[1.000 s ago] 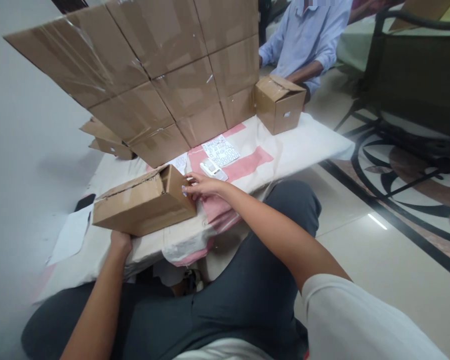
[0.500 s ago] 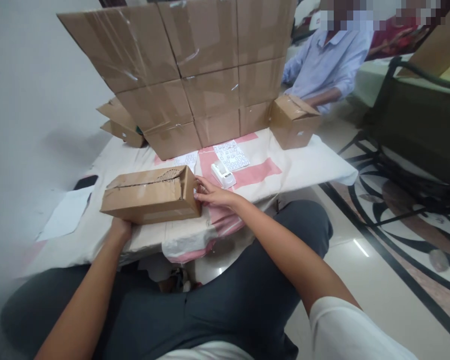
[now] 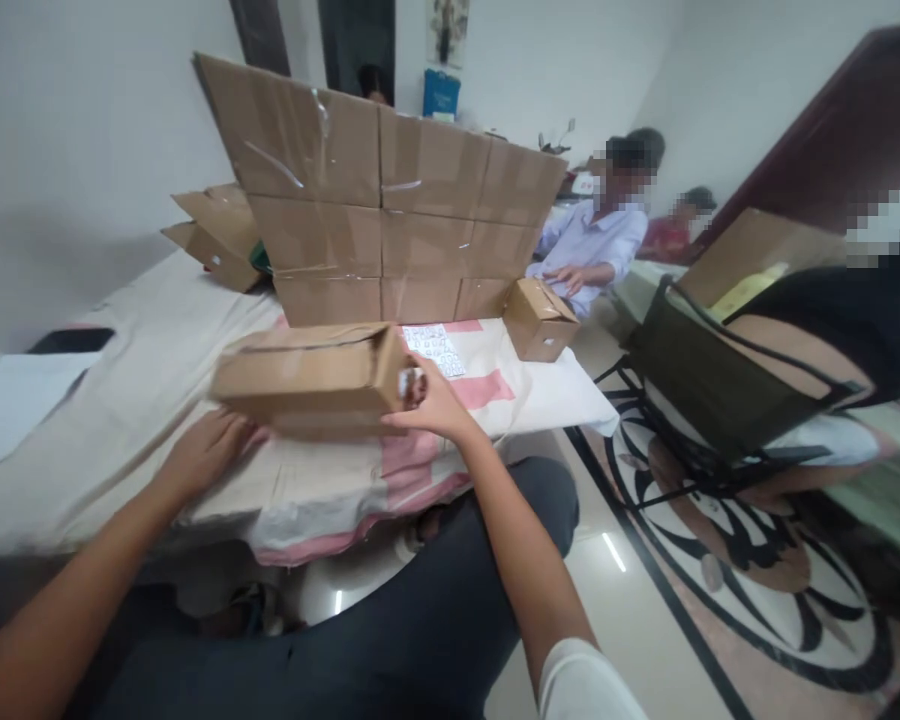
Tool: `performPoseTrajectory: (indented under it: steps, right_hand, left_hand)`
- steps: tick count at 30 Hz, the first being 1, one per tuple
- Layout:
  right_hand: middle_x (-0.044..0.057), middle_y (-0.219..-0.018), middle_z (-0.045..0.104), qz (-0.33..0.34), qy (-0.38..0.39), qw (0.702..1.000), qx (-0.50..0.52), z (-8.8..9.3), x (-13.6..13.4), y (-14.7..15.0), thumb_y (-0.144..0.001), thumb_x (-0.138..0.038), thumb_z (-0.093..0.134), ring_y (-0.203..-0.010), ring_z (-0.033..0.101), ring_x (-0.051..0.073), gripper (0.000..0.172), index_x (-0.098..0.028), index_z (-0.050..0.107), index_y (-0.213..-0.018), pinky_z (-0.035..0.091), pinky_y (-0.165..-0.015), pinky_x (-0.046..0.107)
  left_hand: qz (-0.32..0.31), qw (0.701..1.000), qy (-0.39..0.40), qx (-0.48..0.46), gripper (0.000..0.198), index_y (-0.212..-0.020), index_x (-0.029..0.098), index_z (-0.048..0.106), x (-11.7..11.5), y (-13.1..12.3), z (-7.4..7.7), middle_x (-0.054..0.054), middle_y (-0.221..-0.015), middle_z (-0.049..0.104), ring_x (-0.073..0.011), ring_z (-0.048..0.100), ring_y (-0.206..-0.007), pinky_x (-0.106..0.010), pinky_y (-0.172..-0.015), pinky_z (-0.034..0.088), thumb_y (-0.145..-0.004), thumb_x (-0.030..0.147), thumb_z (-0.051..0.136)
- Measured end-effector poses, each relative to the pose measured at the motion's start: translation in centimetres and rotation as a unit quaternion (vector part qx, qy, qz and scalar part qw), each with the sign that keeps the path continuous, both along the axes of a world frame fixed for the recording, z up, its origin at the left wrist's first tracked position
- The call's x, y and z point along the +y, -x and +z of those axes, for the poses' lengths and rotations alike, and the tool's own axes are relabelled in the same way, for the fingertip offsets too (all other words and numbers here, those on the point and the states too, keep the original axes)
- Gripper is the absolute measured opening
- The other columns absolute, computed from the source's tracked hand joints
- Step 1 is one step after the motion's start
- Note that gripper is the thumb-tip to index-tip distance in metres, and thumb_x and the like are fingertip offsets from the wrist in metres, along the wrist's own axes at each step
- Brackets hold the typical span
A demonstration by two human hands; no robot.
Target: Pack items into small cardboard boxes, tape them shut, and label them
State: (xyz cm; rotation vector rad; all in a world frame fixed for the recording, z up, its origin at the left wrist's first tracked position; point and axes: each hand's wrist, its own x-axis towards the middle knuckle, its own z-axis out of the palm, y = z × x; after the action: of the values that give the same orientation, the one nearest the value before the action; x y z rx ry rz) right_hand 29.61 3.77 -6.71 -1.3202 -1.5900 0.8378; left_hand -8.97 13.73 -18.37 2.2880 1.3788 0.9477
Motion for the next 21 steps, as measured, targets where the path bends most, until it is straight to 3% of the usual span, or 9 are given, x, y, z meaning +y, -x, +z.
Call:
performPoseTrajectory:
  steps: [3, 5, 7, 10, 13, 17, 21]
  right_hand:
    - [0.017, -0.131, 0.057, -0.204, -0.072, 0.974, 0.064, -1.8, -4.5, -4.2, -0.059, -0.053, 0.086, -0.113, 0.063, 0.028, 0.107, -0.021, 0.034, -0.147, 0.054, -0.100, 0.046]
    - [0.020, -0.134, 0.055, -0.380, -0.108, 0.914, 0.092, -3.9, -8.2, -7.3, -0.059, -0.058, 0.082, -0.114, 0.064, 0.031, 0.107, -0.018, 0.032, -0.145, 0.055, -0.099, 0.050]
    - [0.022, -0.145, 0.046, -0.513, -0.136, 0.843, 0.090, -5.9, -11.0, -10.6, -0.058, -0.057, 0.082, -0.120, 0.062, 0.033, 0.110, -0.019, 0.029, -0.147, 0.054, -0.101, 0.051]
    - [0.027, -0.144, 0.046, -0.620, -0.125, 0.774, 0.024, -7.3, -11.8, -14.7, -0.055, -0.060, 0.084, -0.119, 0.062, 0.039, 0.109, -0.014, 0.038, -0.143, 0.054, -0.103, 0.050]
    - [0.029, -0.134, 0.054, -0.658, -0.069, 0.747, -0.061, -6.8, -9.5, -16.7, -0.053, -0.065, 0.082, -0.131, 0.052, 0.045, 0.106, -0.009, 0.047, -0.136, 0.044, -0.113, 0.052]
    - [0.032, -0.140, 0.046, -0.646, -0.015, 0.759, -0.079, -6.0, -6.5, -17.4, -0.056, -0.065, 0.077, -0.137, 0.043, 0.047, 0.113, -0.005, 0.036, -0.142, 0.039, -0.116, 0.054]
    - [0.034, -0.142, 0.042, -0.638, 0.008, 0.767, -0.070, -5.7, -6.4, -17.4, -0.054, -0.065, 0.079, -0.137, 0.043, 0.048, 0.116, -0.006, 0.035, -0.143, 0.038, -0.115, 0.053]
  left_hand:
    - [0.009, 0.997, -0.025, 0.078, 0.048, -0.101, 0.025, 0.071, -0.7, -1.3, 0.0, -0.009, -0.112, 0.068, -0.0283, 0.059, -0.099, -0.045, -0.097, 0.046, -0.095, 0.053, 0.033]
    - [0.020, 0.994, -0.033, 0.099, 0.047, -0.102, 0.025, 0.070, -1.0, -1.7, 0.2, -0.009, -0.112, 0.068, -0.0274, 0.058, -0.099, -0.043, -0.093, 0.045, -0.096, 0.051, 0.031]
    - [0.017, 0.994, -0.024, 0.102, 0.043, -0.102, 0.026, 0.070, -1.2, -2.0, 0.5, -0.009, -0.111, 0.068, -0.0263, 0.057, -0.098, -0.041, -0.091, 0.044, -0.096, 0.049, 0.034]
    - [0.013, 0.995, -0.011, 0.103, 0.039, -0.103, 0.024, 0.070, -1.4, -2.2, 1.2, -0.008, -0.112, 0.067, -0.0251, 0.057, -0.098, -0.040, -0.088, 0.043, -0.097, 0.045, 0.037]
    - [0.020, 0.993, -0.006, 0.116, 0.039, -0.104, 0.023, 0.069, -1.6, -2.4, 1.7, -0.008, -0.115, 0.066, -0.0251, 0.057, -0.101, -0.039, -0.088, 0.042, -0.099, 0.044, 0.036]
    - [0.025, 0.991, -0.020, 0.133, 0.040, -0.107, 0.022, 0.068, -2.0, -2.5, 2.0, -0.009, -0.117, 0.065, -0.0253, 0.057, -0.104, -0.039, -0.087, 0.042, -0.100, 0.042, 0.035]
    - [0.022, 0.990, -0.031, 0.134, 0.037, -0.106, 0.022, 0.068, -2.7, -2.5, 2.4, -0.009, -0.117, 0.066, -0.0253, 0.057, -0.104, -0.038, -0.087, 0.042, -0.100, 0.038, 0.036]
